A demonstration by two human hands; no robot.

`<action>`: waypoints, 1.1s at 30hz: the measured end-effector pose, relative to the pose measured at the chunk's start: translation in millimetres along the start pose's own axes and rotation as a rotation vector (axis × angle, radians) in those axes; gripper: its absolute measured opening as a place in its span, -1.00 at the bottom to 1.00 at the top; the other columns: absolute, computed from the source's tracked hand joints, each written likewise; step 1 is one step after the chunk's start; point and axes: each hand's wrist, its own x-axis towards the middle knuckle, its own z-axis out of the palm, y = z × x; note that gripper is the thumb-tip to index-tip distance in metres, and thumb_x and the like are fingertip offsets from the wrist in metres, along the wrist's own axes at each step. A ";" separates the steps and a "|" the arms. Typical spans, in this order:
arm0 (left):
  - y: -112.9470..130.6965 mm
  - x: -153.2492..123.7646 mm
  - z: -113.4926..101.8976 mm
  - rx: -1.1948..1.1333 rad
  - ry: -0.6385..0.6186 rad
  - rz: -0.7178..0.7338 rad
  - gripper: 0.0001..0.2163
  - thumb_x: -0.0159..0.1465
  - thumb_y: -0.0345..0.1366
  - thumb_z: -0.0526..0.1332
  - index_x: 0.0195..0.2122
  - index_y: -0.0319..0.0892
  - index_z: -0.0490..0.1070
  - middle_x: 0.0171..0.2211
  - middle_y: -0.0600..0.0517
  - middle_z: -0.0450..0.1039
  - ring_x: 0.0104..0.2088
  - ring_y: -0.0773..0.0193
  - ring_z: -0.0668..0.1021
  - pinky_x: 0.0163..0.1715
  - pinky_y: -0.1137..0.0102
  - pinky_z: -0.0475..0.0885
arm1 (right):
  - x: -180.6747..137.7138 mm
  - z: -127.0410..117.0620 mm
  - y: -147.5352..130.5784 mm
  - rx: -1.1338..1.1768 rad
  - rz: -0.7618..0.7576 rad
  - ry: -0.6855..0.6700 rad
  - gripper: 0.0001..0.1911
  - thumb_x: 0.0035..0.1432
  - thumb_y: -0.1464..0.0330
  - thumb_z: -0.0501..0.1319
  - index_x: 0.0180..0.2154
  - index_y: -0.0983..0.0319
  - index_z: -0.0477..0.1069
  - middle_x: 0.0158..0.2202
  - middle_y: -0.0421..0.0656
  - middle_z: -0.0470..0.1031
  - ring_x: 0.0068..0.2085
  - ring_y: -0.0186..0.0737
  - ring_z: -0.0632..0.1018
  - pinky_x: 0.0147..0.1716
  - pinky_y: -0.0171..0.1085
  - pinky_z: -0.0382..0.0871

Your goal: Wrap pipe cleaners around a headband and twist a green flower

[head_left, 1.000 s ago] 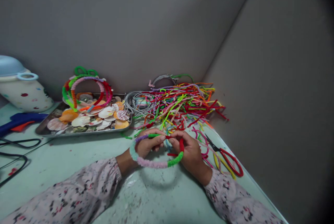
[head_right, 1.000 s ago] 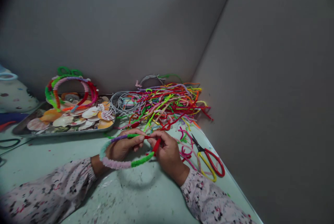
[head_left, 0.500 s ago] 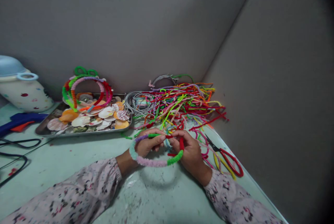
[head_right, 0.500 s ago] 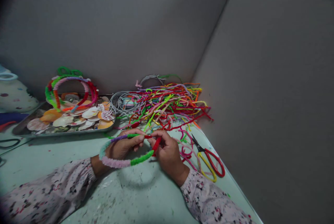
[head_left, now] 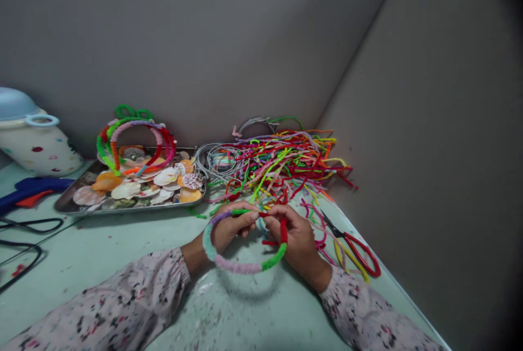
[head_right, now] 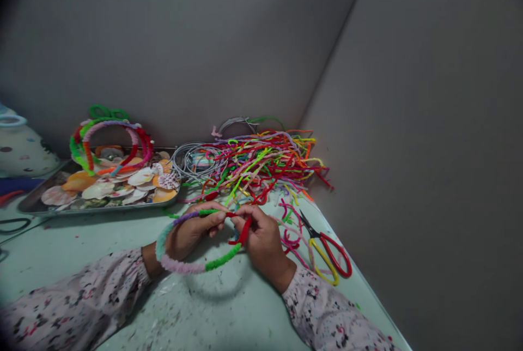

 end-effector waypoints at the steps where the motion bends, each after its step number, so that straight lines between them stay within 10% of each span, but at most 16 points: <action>1: -0.1 0.3 0.1 -0.003 0.000 0.003 -0.75 0.13 -0.14 0.27 -0.33 -0.27 0.47 -0.56 0.09 0.36 -0.59 0.43 0.33 -0.57 0.49 0.20 | 0.1 0.5 0.9 -0.003 -0.002 0.015 -0.85 0.11 0.27 0.23 -0.28 0.19 0.42 -0.50 -0.24 0.43 -0.53 -0.34 0.42 -0.55 -0.39 0.32; 33: -1.4 0.2 -0.1 0.056 -0.001 0.036 -0.76 0.19 -0.15 0.23 -0.32 -0.26 0.47 -0.53 0.07 0.35 -0.57 0.42 0.33 -0.57 0.49 0.21 | -2.2 2.8 -2.2 -0.085 0.013 0.022 -0.87 0.16 0.29 0.19 -0.29 0.21 0.39 -0.59 -0.27 0.41 -0.58 -0.36 0.42 -0.58 -0.41 0.31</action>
